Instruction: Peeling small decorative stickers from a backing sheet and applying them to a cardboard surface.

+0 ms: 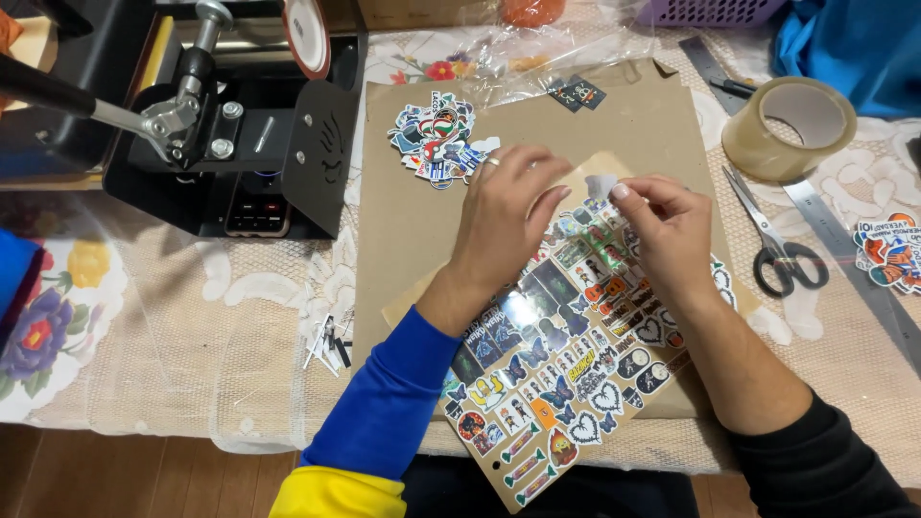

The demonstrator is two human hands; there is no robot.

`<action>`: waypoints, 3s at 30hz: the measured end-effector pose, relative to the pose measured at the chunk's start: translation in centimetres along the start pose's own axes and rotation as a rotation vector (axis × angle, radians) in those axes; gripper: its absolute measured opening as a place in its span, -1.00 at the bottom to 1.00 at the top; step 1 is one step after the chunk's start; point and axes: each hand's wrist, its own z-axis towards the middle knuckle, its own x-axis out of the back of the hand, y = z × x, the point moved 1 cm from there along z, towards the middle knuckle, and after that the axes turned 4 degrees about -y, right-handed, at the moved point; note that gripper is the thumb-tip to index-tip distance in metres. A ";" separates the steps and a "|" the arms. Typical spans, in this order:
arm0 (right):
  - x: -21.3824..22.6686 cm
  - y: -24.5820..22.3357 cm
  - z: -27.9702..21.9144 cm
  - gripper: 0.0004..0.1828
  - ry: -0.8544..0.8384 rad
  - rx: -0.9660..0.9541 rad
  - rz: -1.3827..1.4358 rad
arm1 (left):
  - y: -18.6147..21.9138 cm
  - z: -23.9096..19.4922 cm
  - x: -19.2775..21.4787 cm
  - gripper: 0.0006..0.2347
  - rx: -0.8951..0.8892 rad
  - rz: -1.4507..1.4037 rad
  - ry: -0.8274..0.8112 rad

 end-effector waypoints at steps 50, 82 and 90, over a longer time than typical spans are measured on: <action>-1.0 -2.9 -0.9 -0.91 -0.033 0.106 -0.054 | 0.1 -1.3 -2.5 -0.91 0.516 -0.692 -0.059; -0.5 -3.1 -0.5 -0.90 0.105 0.736 -0.696 | 1.3 -1.6 -2.5 -0.92 0.624 -0.600 0.006; -0.8 -4.0 -1.1 -0.94 0.104 0.714 -0.667 | 1.7 -1.1 -1.7 -0.89 0.786 -0.638 0.013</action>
